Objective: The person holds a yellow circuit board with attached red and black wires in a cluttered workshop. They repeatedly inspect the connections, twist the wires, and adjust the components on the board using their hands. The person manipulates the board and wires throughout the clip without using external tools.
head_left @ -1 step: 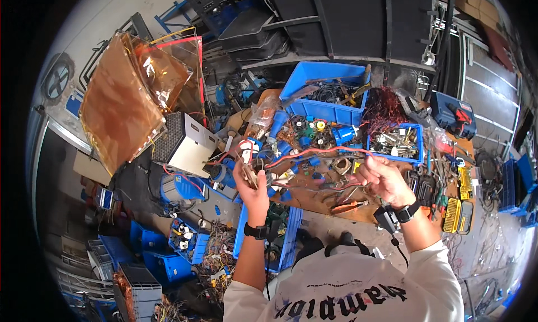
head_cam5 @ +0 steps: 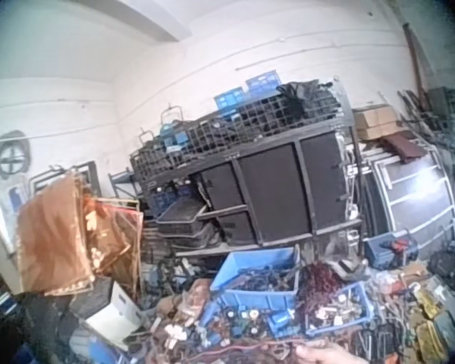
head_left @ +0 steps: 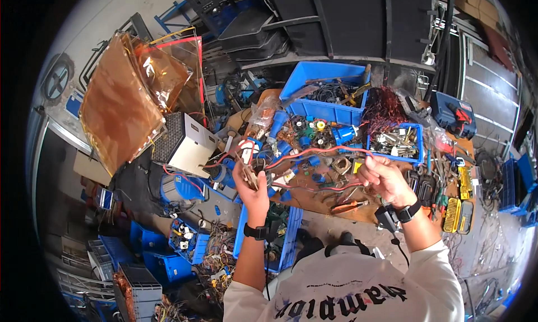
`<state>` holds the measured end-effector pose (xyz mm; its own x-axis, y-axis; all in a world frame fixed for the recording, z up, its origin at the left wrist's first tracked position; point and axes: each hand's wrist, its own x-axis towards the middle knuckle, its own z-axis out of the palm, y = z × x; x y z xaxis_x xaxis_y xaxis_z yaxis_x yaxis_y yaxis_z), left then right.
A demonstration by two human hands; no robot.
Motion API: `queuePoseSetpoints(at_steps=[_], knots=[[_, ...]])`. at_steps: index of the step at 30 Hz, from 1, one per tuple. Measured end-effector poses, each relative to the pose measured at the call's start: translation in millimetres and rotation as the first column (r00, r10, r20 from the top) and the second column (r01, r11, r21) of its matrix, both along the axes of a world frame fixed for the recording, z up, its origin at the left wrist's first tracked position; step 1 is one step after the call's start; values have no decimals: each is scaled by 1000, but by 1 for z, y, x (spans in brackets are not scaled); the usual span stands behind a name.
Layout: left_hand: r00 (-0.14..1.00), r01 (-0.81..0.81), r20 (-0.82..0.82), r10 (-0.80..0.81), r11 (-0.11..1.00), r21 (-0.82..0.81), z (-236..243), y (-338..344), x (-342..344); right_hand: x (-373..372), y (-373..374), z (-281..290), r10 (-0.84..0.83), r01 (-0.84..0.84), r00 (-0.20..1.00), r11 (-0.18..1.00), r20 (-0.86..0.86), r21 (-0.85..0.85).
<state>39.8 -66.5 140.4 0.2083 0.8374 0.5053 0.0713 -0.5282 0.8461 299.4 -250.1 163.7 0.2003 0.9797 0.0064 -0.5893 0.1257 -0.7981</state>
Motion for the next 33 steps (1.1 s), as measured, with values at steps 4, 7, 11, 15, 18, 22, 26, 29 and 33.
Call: queuePoseSetpoints(at_steps=[4, 7, 11, 15, 18, 22, 26, 29, 33], knots=[[989, 30, -145, -6, 985, 167, 4, -3, -8, -1, -6, 11, 94, -69, 980, 987, 176, -143], [978, 80, -207, -21, 955, 285, 12, -4, -11, 8, -6, 1, 182, -165, 972, 979, 148, -117], [977, 89, -214, -18, 941, 325, 28, -13, -13, 10, 0, -6, 303, -285, 945, 947, 120, -150], [971, 134, -231, -62, 942, 309, 39, -19, -13, 0, 11, -10, 404, -390, 912, 908, 77, -152], [962, 157, -265, -67, 930, 334, 49, -25, -13, -2, 19, -10, 434, -422, 899, 893, 52, -159], [956, 189, -278, -95, 924, 333, 52, -31, -11, -10, 35, -10, 419, -393, 884, 906, 207, -156], [951, 224, -285, -117, 898, 378, 55, -32, -5, -21, 51, -1, 99, -97, 824, 995, 558, -33], [930, 254, -353, -106, 877, 408, 53, -32, -3, -22, 55, -3, -78, 20, 663, 996, 744, 86], [916, 279, -390, -91, 844, 459, 56, -36, 2, -34, 54, 17, 270, -219, 717, 962, 643, -160]])
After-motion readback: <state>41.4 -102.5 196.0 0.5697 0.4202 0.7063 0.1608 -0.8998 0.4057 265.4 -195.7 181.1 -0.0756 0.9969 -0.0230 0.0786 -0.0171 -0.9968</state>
